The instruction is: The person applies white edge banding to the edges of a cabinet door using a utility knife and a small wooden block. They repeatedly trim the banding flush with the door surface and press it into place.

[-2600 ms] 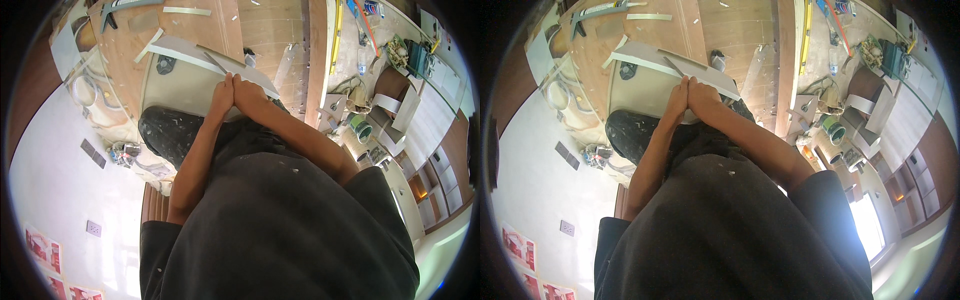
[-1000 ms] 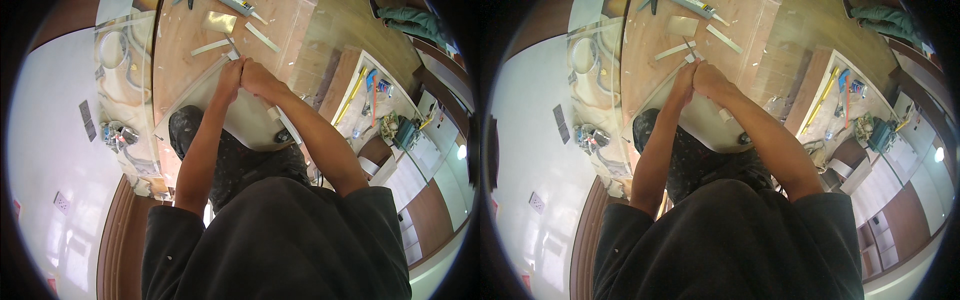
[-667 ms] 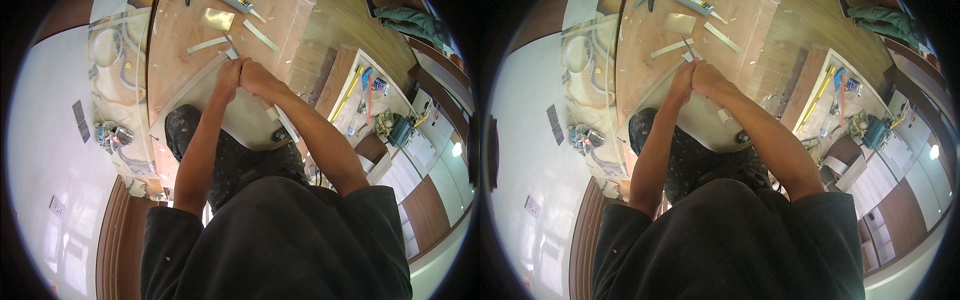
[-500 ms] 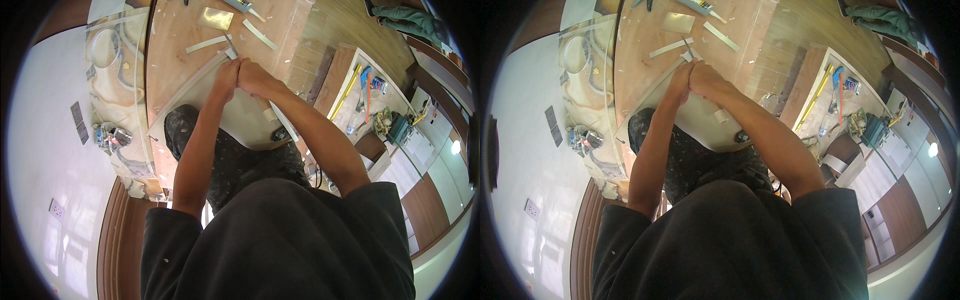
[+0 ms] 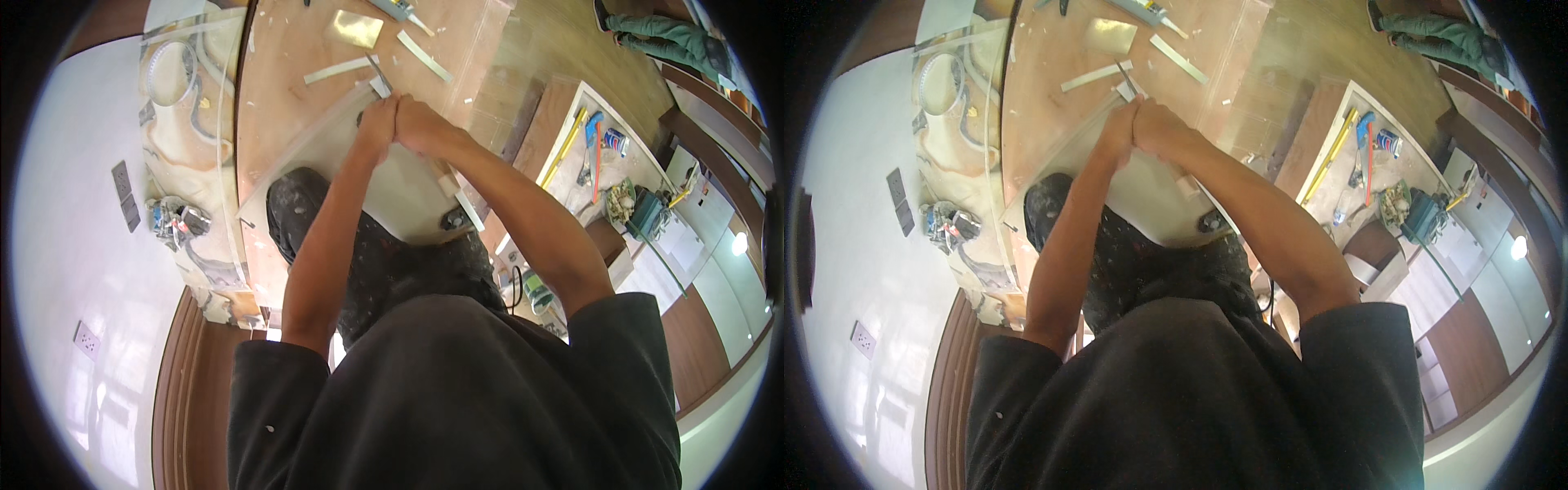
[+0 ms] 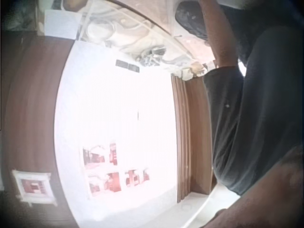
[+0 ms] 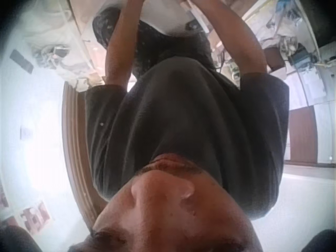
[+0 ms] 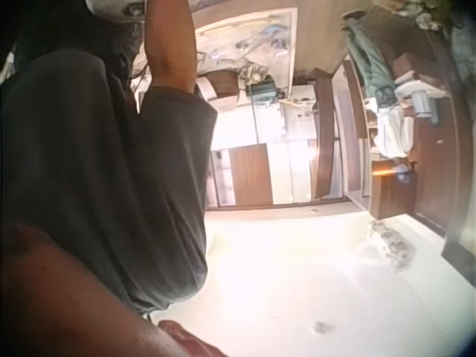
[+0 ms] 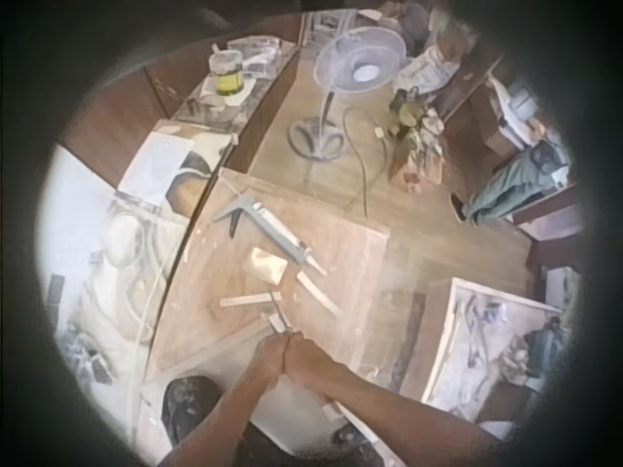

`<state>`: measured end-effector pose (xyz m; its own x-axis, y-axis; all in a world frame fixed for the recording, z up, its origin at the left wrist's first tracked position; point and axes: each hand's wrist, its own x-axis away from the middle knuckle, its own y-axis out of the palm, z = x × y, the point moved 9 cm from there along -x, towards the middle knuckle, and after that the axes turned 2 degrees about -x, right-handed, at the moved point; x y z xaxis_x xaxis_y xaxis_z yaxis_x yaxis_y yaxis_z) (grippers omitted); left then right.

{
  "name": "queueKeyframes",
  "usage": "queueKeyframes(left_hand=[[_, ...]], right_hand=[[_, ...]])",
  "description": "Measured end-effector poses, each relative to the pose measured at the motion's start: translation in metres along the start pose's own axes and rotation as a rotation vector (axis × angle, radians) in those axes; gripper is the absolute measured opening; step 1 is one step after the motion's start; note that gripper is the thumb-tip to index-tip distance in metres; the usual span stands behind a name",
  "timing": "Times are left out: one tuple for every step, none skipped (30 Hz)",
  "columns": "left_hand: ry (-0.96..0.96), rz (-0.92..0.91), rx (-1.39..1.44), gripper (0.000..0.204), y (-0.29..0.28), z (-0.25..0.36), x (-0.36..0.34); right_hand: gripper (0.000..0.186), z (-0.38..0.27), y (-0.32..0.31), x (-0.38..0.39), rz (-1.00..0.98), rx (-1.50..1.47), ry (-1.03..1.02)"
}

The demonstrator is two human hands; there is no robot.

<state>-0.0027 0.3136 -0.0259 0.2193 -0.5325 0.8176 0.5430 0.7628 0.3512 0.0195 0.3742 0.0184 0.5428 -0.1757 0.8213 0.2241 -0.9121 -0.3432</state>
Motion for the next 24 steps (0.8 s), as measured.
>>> queueKeyframes(left_hand=[[-0.036, -0.047, 0.015, 0.04, 0.004, 0.002, 0.004], [-0.056, -0.088, 0.03, 0.04, 0.006, 0.005, 0.004], [-0.063, -0.03, 0.023, 0.041, 0.001, -0.003, 0.003], [-0.056, 0.028, 0.015, 0.041, -0.008, -0.014, -0.006], [-0.048, 0.082, 0.013, 0.041, -0.009, -0.015, -0.012], [-0.035, 0.084, -0.095, 0.039, -0.006, -0.016, -0.015], [-0.026, 0.093, -0.208, 0.037, -0.007, -0.017, -0.01], [-0.025, 0.101, -0.321, 0.035, -0.01, -0.02, -0.007], [0.007, 0.078, -0.311, 0.035, -0.011, -0.015, -0.011], [0.024, 0.051, -0.302, 0.036, -0.009, -0.016, -0.009], [0.037, 0.021, -0.295, 0.036, -0.004, -0.016, -0.004], [0.02, 0.052, -0.259, 0.037, -0.004, -0.019, 0.004], [0.023, 0.079, -0.225, 0.04, 0.002, -0.009, 0.01], [0.035, 0.114, -0.193, 0.042, 0.002, 0.001, 0.011], [0.043, 0.115, -0.192, 0.042, 0.004, 0.011, 0.01], [0.042, 0.117, -0.186, 0.041, 0.001, 0.014, 0.012], [0.031, 0.115, -0.183, 0.041, 0.0, 0.012, 0.015], [0.027, 0.109, -0.178, 0.04, 0.0, 0.011, 0.017], [0.034, 0.104, -0.168, 0.04, 0.0, 0.012, 0.015], [0.041, 0.099, -0.158, 0.04, 0.0, 0.013, 0.014], [0.034, 0.103, -0.142, 0.04, -0.001, 0.012, 0.013], [0.024, 0.107, -0.125, 0.04, -0.001, 0.009, 0.014], [0.015, 0.11, -0.109, 0.04, -0.002, 0.006, 0.014], [-0.009, 0.098, -0.082, 0.041, -0.001, 0.003, 0.012]], right_hand=[[0.038, 0.001, 0.004, -0.008, -0.078, 0.055, -0.047], [0.039, -0.004, 0.007, -0.011, -0.15, 0.116, -0.111], [0.039, -0.001, 0.012, -0.006, -0.185, 0.073, -0.099], [0.04, -0.002, 0.012, -0.005, -0.21, 0.036, -0.097], [0.04, 0.003, 0.01, -0.007, -0.235, 0.005, -0.091], [0.041, 0.009, 0.002, -0.006, -0.101, -0.01, -0.074], [0.041, 0.016, 0.005, -0.002, 0.027, -0.033, -0.061], [0.042, 0.012, 0.002, 0.013, 0.152, -0.058, -0.043], [0.039, 0.013, 0.0, 0.02, 0.148, -0.063, 0.028], [0.039, 0.005, -0.007, 0.026, 0.123, -0.088, 0.029], [0.039, 0.001, -0.011, 0.031, 0.098, -0.118, 0.034], [0.038, 0.001, -0.009, 0.035, 0.073, -0.148, 0.04], [0.039, 0.003, -0.011, 0.033, 0.113, -0.099, 0.015], [0.039, 0.004, -0.011, 0.028, 0.152, -0.048, -0.022], [0.039, 0.004, -0.013, 0.022, 0.191, 0.003, -0.059], [0.04, 0.003, -0.011, 0.017, 0.127, -0.023, -0.032], [0.042, 0.001, -0.012, 0.017, 0.063, -0.054, 0.004], [0.043, 0.0, -0.011, 0.019, -0.001, -0.086, 0.04], [0.043, -0.004, -0.014, 0.022, -0.027, -0.116, 0.055], [0.043, -0.008, -0.016, 0.026, -0.051, -0.145, 0.071], [0.043, -0.009, -0.015, 0.028, -0.076, -0.175, 0.086], [0.044, -0.008, -0.015, 0.028, -0.068, -0.166, 0.088], [0.044, -0.006, -0.014, 0.027, -0.06, -0.157, 0.091], [0.044, -0.004, -0.014, 0.026, -0.05, -0.148, 0.093]])
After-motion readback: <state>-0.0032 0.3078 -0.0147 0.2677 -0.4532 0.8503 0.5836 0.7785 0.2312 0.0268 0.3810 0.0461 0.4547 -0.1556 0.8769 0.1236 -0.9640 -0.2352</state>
